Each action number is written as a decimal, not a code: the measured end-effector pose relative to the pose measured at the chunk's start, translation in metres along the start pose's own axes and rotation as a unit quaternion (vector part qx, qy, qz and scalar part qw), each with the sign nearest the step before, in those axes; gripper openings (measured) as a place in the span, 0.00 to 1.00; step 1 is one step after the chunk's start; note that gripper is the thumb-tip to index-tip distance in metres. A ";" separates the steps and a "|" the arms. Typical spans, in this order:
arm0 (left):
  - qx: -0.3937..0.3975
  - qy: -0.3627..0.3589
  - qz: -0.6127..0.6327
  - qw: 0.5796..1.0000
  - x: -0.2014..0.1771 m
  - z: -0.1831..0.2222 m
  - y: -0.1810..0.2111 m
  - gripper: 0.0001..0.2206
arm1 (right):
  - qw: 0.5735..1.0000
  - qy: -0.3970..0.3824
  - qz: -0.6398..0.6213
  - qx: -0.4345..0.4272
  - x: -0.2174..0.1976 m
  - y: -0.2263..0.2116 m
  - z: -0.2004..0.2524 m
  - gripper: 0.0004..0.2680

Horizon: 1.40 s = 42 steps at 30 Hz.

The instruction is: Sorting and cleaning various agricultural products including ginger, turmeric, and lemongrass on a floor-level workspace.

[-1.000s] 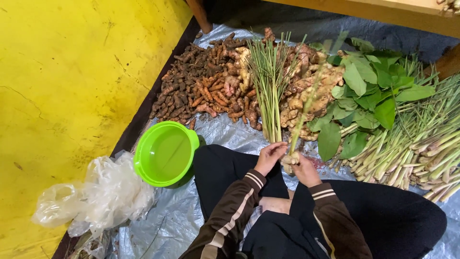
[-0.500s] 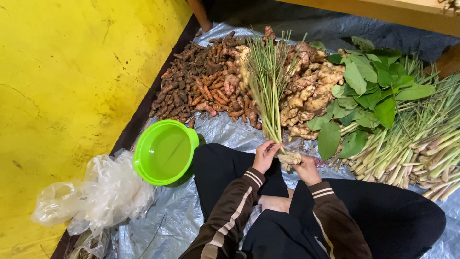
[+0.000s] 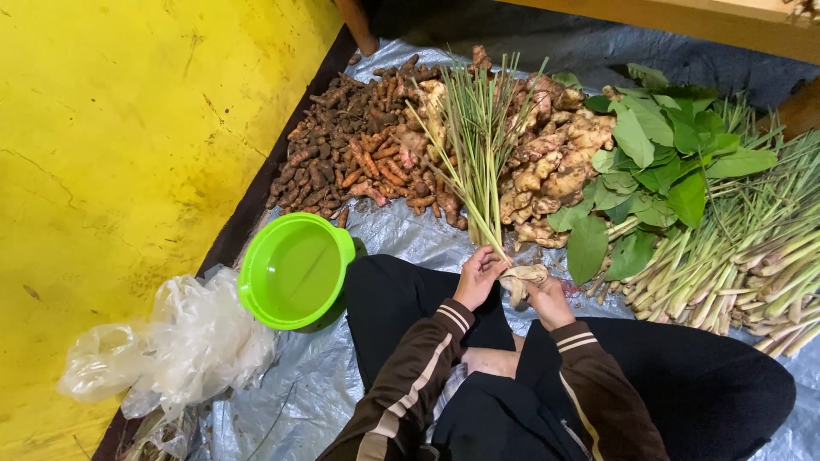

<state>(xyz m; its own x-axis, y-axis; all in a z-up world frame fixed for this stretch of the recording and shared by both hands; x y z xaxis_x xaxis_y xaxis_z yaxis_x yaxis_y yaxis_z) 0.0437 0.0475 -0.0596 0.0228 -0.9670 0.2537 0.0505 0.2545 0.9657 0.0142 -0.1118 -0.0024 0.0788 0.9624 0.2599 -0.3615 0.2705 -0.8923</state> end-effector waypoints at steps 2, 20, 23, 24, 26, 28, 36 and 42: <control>0.004 -0.009 0.006 1.000 0.002 0.000 0.005 0.16 | 0.999 -0.003 -0.046 0.016 -0.007 0.010 -0.008 0.03; 0.039 0.020 -0.176 0.983 0.015 -0.009 0.034 0.17 | 0.977 0.213 -0.016 -0.001 -0.070 0.046 -0.044 0.09; 0.049 0.041 -0.298 0.953 0.015 -0.024 0.033 0.18 | 0.966 0.242 -0.085 -0.028 -0.108 0.075 -0.071 0.09; 0.057 0.044 -0.355 0.932 0.016 -0.028 0.031 0.18 | 0.962 0.248 -0.104 -0.042 -0.132 0.105 -0.090 0.10; 0.063 0.045 -0.389 0.918 0.013 -0.035 0.018 0.18 | 0.961 0.251 -0.110 -0.040 -0.120 0.083 -0.077 0.10; 0.071 0.045 -0.424 0.902 0.012 -0.044 0.011 0.18 | 0.959 0.254 -0.118 -0.039 -0.110 0.066 -0.069 0.10; -0.068 0.064 -0.469 0.878 -0.005 -0.065 -0.024 0.18 | 0.953 0.251 -0.162 -0.044 -0.094 0.036 -0.057 0.10; -0.098 0.068 -0.475 0.872 -0.001 -0.076 -0.030 0.19 | 0.952 0.250 -0.171 -0.042 -0.091 0.033 -0.055 0.10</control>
<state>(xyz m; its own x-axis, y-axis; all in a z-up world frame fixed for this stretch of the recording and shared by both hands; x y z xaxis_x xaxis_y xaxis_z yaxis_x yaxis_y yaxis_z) 0.1180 0.0415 -0.0932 -0.0038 -0.7360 -0.6770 0.2806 -0.6506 0.7057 0.0462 -0.1889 -0.0754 0.6187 0.7027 0.3513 -0.1613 0.5512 -0.8186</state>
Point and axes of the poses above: each hand's wrist, its own z-axis away from the middle knuckle, its own x-axis out of the palm, y = z × x, the point moved 6 cm from there along -z, towards the middle knuckle
